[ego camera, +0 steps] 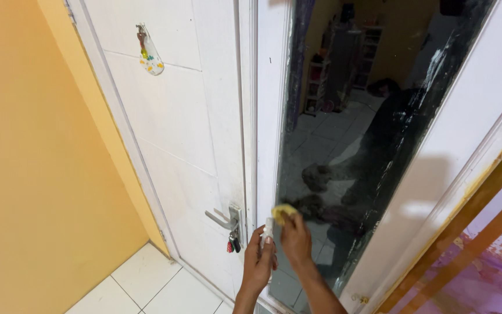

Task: The person sprays a cleaning solution onto a vertical mirror and wipes it with a yellow cloth. They repeatedly spray and wipe different sections of the mirror surface throughout the clip.

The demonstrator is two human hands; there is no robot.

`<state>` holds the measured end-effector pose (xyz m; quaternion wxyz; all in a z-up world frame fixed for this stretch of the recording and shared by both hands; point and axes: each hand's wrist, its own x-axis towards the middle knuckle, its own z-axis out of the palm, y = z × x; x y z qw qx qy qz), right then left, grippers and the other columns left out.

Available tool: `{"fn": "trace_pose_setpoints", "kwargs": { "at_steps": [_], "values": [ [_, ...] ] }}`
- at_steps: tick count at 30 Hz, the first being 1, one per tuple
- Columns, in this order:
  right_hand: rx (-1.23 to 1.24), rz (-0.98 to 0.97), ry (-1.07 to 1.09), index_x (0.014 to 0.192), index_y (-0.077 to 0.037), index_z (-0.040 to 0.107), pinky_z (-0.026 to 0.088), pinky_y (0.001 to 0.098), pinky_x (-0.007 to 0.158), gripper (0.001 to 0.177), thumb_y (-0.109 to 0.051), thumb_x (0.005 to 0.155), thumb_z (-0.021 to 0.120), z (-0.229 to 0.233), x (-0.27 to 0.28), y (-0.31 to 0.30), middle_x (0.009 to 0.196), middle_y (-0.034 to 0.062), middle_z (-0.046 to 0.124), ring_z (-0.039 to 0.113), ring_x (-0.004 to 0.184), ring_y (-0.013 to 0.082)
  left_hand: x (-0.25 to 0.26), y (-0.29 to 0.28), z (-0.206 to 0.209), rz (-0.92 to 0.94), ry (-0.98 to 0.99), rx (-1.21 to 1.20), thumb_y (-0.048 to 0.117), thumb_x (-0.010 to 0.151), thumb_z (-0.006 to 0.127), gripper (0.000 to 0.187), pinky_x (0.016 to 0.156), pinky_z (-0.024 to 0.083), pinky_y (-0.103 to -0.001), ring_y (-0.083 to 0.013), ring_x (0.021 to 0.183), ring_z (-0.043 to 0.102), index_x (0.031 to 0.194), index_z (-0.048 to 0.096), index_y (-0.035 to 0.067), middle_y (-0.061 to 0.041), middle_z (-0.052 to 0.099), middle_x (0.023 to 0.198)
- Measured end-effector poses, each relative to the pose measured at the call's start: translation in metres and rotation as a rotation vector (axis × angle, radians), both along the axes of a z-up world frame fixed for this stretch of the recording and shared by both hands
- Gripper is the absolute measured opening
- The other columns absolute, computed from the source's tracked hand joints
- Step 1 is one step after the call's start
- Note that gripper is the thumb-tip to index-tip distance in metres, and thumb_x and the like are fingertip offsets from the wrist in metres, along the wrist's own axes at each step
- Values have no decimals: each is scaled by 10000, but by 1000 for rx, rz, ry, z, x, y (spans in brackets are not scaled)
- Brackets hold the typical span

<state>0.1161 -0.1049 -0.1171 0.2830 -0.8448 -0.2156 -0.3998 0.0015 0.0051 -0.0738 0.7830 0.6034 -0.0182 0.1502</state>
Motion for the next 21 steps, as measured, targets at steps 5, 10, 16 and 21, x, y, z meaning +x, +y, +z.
{"fn": "trace_pose_setpoints", "kwargs": {
  "at_steps": [5, 10, 16, 21],
  "values": [
    [155, -55, -274, 1193, -10, 730, 571, 420, 675, 335, 49, 877, 636, 106, 9, 3, 996, 135, 618, 674, 800, 329, -1, 0, 6, 111, 65, 118, 292, 1016, 546, 465, 488, 482, -279, -108, 518, 561, 1404, 556, 36, -50, 604, 698],
    [115, -21, -214, 1192, -19, 729, 570, 416, 701, 346, 33, 858, 651, 80, 3, 6, 987, 124, 609, 667, 820, 321, -4, 2, 23, 202, 59, 294, 336, 1022, 510, 490, 510, 510, -284, -117, 534, 619, 1418, 544, 50, -78, 663, 686],
    [-44, 25, 28, 1101, -38, 731, 578, 424, 771, 309, -47, 794, 701, -33, -7, 5, 1041, 125, 638, 681, 916, 342, -11, 4, 43, 243, 42, 501, 322, 1031, 475, 486, 498, 484, -327, -175, 488, 621, 1413, 544, 28, -124, 660, 622],
    [31, -33, -22, 1146, -40, 732, 585, 414, 749, 309, -18, 843, 675, 5, -2, -5, 1038, 110, 642, 686, 860, 323, -7, 3, 43, 215, 13, 505, 320, 1044, 446, 483, 534, 534, -312, -168, 549, 692, 1409, 510, 10, -95, 663, 673]
  ]
}}
